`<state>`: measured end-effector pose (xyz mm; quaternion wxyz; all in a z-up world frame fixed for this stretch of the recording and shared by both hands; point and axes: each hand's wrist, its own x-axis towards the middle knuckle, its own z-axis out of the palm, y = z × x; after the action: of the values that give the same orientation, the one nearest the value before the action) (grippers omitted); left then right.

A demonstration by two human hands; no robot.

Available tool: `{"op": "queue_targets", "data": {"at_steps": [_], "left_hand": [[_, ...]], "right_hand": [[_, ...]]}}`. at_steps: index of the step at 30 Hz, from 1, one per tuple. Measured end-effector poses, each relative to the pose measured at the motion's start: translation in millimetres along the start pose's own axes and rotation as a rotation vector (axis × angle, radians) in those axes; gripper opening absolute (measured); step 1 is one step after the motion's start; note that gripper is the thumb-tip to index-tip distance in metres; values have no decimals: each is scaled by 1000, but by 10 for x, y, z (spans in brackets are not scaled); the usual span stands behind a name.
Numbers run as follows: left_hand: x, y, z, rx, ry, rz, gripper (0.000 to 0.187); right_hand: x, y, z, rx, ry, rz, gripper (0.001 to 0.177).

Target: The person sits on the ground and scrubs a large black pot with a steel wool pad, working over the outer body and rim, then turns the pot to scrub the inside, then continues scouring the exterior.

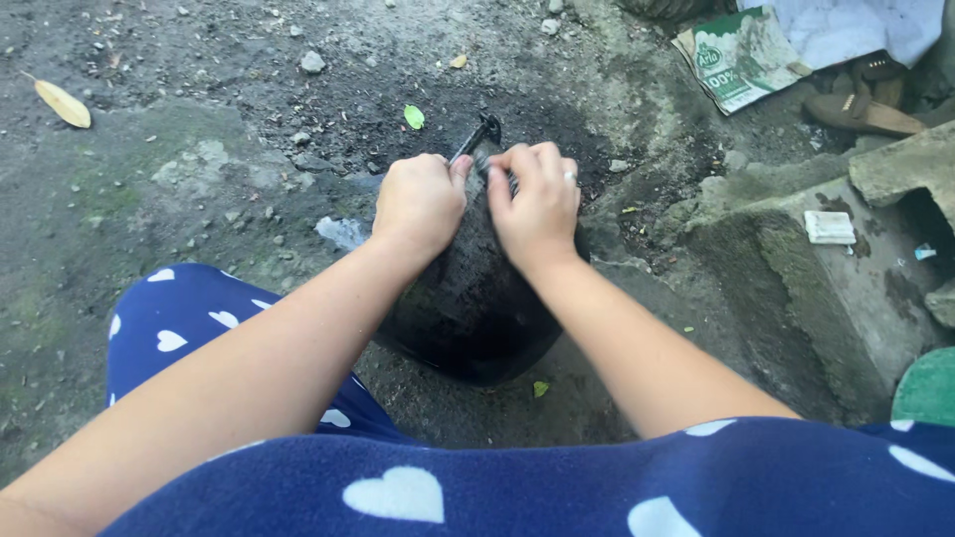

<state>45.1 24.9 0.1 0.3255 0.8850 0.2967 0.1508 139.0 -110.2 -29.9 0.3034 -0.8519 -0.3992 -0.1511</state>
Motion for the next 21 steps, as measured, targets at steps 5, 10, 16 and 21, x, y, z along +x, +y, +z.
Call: {"op": "queue_targets", "data": {"at_steps": [5,10,16,21], "left_hand": [[-84,46,-36,-20,-9,-32,50],[-95,57,-128,8,-33,-86,49],[-95,0,-59,-38,-60,-47,47],[19,-42,-21,-115,-121,-16,47]], "right_hand": [[551,675,331,99,-363,460,25],[361,296,102,-14,-173,249,27],[-267,-502,-273,-18,33,-36,19],[-164,-621,-353,-62,58,-29,19]]}}
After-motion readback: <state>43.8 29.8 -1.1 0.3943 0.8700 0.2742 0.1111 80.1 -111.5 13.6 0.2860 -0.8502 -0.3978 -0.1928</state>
